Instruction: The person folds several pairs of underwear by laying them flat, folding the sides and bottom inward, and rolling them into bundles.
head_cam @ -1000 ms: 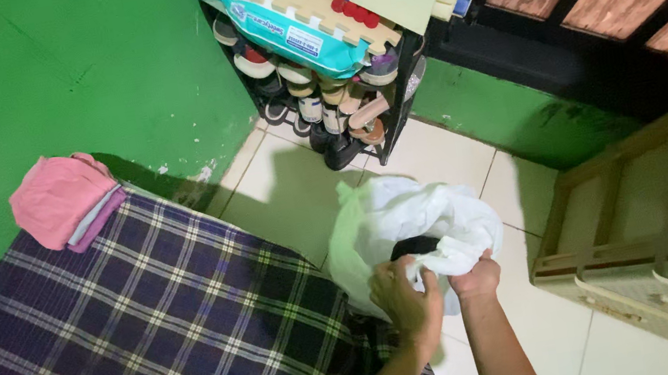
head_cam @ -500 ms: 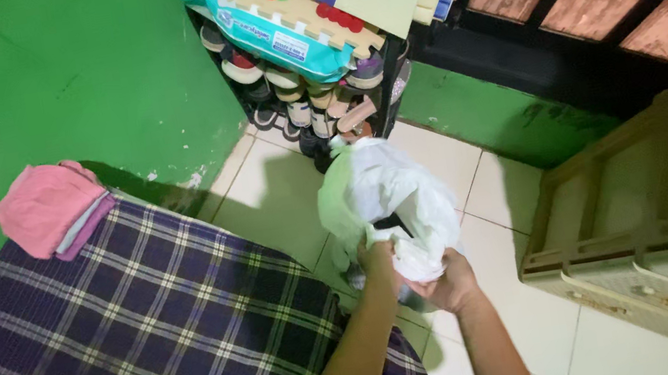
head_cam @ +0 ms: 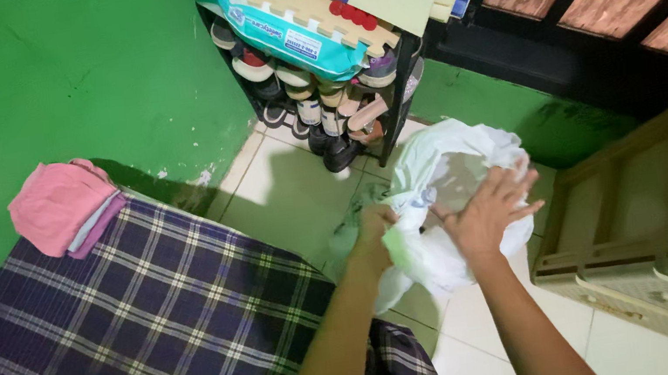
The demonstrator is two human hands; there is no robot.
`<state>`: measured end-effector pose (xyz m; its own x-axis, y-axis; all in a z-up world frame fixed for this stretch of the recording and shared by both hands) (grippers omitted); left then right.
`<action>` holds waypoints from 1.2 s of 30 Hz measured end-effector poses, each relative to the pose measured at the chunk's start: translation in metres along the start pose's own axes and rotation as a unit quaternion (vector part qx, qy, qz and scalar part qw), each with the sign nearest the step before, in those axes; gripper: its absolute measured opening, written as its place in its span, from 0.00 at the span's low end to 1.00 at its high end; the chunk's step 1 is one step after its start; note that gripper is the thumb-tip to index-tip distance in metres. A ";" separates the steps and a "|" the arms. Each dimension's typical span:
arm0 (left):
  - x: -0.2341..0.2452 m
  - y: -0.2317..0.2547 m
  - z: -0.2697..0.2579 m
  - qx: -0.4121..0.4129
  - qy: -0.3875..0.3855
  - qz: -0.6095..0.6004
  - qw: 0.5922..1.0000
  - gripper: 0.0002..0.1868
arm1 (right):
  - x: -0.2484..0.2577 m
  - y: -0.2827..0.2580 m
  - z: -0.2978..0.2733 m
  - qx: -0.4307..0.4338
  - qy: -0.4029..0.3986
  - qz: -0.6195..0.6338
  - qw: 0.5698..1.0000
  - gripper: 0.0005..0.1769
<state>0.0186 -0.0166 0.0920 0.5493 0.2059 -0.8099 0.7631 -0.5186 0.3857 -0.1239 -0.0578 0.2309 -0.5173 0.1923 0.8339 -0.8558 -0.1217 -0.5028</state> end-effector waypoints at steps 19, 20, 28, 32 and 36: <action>0.091 0.067 0.002 -0.154 0.261 0.260 0.917 0.20 | -0.110 0.115 -0.042 -0.430 -0.285 0.460 0.723 0.32; 0.074 0.078 -0.014 -0.193 0.334 0.336 0.859 0.24 | -0.119 0.108 -0.044 -0.452 -0.264 0.548 0.653 0.31; 0.066 -0.046 0.018 -0.105 0.303 0.254 0.913 0.38 | -0.170 0.145 -0.080 -0.368 -0.184 0.812 0.415 0.26; 0.168 -0.115 0.055 -0.067 0.450 0.076 0.887 0.30 | -0.176 0.196 -0.092 -0.440 -0.120 0.761 0.461 0.25; 0.238 -0.129 0.054 -0.061 0.538 0.052 0.839 0.23 | -0.162 0.250 -0.103 -0.491 0.023 0.570 0.658 0.28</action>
<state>0.0332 0.0548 -0.1741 0.5541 0.8291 0.0743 0.6848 -0.5048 0.5256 -0.2545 -0.0193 -0.0535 -0.8067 0.5526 -0.2097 0.5100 0.4715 -0.7195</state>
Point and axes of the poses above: each hand's wrist, its own z-axis towards the middle knuckle, its own x-axis out of the back of the hand, y = z × x, the point moved 7 cm from there along z, towards the middle knuckle, and after that the axes turned 12 degrees about z, right-handed, at the moved point
